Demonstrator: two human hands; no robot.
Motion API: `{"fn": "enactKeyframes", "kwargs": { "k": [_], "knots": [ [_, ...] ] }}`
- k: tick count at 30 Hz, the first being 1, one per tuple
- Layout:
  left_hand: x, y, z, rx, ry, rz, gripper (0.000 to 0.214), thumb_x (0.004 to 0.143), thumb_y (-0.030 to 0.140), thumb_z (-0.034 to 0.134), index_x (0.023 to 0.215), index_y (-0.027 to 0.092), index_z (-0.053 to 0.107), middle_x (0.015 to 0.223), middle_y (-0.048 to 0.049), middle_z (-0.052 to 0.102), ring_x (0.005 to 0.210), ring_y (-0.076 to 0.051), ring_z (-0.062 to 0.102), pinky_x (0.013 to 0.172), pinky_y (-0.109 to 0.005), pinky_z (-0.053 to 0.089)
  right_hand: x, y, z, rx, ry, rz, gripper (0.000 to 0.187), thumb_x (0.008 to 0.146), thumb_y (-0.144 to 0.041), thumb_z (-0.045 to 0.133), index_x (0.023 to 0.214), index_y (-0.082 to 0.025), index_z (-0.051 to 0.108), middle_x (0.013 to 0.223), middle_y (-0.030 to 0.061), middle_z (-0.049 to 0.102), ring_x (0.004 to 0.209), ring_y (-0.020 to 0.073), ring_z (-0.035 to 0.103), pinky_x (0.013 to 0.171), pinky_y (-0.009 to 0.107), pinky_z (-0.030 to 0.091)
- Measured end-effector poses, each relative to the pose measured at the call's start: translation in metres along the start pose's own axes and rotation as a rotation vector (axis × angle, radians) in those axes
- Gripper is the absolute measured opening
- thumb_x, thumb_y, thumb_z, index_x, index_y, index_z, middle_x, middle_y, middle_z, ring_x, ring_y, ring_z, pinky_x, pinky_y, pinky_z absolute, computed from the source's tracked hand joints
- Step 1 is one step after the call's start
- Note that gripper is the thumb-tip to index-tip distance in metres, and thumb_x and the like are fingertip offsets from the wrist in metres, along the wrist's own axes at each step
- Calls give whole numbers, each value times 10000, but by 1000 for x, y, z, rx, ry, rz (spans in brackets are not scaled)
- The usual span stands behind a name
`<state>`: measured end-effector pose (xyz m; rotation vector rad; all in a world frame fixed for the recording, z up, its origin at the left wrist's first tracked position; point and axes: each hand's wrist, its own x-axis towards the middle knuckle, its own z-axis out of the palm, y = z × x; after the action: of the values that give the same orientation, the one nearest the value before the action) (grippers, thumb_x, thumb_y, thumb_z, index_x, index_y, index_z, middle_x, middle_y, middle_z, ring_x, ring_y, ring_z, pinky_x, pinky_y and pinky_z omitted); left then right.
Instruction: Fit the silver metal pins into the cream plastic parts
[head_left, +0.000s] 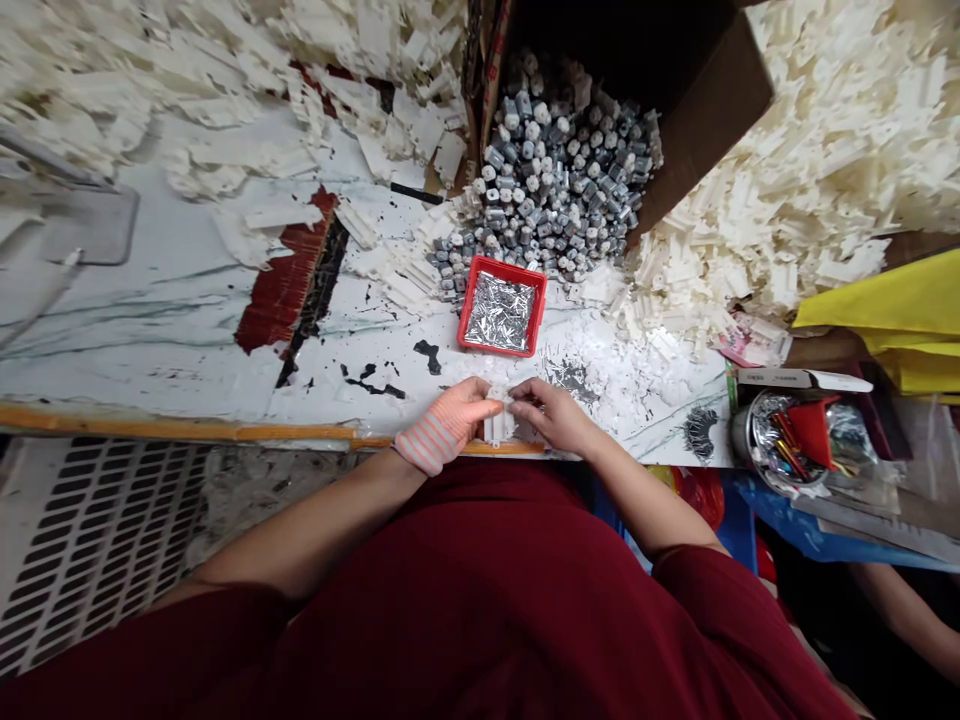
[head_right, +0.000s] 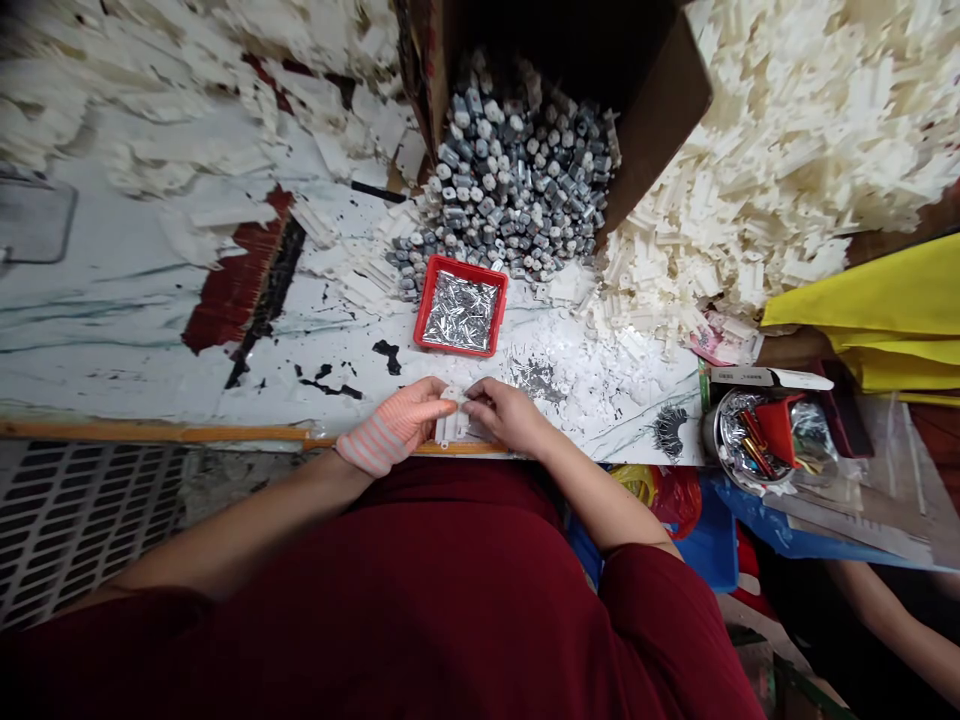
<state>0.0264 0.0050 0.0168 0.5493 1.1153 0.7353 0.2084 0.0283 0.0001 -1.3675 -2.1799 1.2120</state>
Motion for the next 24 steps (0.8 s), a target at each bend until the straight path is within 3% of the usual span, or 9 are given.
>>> {"fn": "enactKeyframes", "kwargs": {
  "k": [2,4,6,10,13,16,18,20,24],
  "knots": [
    [8,-6,-2,-12,21,-17,219,656,201,638,762,184,447,549,67,505,452,-84,470,433,-210,326,10,18,-14,-99,95,2,170,897,-300,508,924,-199,641,945,54,642,881,175,574,817,310,458],
    [15,-13,-3,-37,29,-31,240,641,199,643,787,187,452,559,69,510,438,-86,468,424,-211,335,21,39,-30,-323,318,100,191,895,-269,496,918,-179,663,981,102,615,952,224,532,855,364,437],
    [21,-19,-4,-55,25,-32,255,632,199,648,800,186,457,564,69,506,445,-91,483,427,-213,355,30,59,-42,-534,446,203,211,891,-251,487,935,-155,669,1013,141,589,986,265,487,856,402,419],
    [25,-25,-6,17,32,19,234,645,207,654,790,180,472,536,83,450,432,-79,464,407,-196,334,33,69,-44,-596,428,195,187,885,-226,478,901,-138,643,1041,156,581,998,272,471,877,413,401],
    [27,-29,-7,140,55,71,218,668,222,648,801,186,479,536,90,434,433,-77,452,413,-196,354,24,46,-30,-267,384,151,187,911,-277,448,906,-162,596,977,103,615,930,216,533,832,355,434],
    [26,-30,-7,230,61,122,204,690,245,640,791,194,470,542,93,426,445,-78,455,441,-203,391,13,15,-12,3,177,86,181,912,-336,453,905,-198,570,885,35,648,811,164,582,748,294,450],
    [24,-27,-7,276,62,147,192,697,247,636,774,194,469,540,92,424,456,-79,457,453,-202,397,8,-1,-2,19,114,72,161,899,-339,477,887,-206,567,833,16,651,765,155,591,718,278,444],
    [20,-22,-6,300,72,153,188,689,236,642,762,192,474,525,91,422,454,-79,450,447,-197,381,5,-9,3,-32,138,86,152,898,-333,479,888,-209,567,822,19,655,753,157,596,702,274,437],
    [13,-11,-1,132,15,63,193,678,219,630,752,191,454,522,78,465,442,-87,469,433,-208,372,4,-13,8,-134,191,141,133,891,-323,491,896,-217,571,815,27,665,737,169,604,675,274,425]
  ]
}}
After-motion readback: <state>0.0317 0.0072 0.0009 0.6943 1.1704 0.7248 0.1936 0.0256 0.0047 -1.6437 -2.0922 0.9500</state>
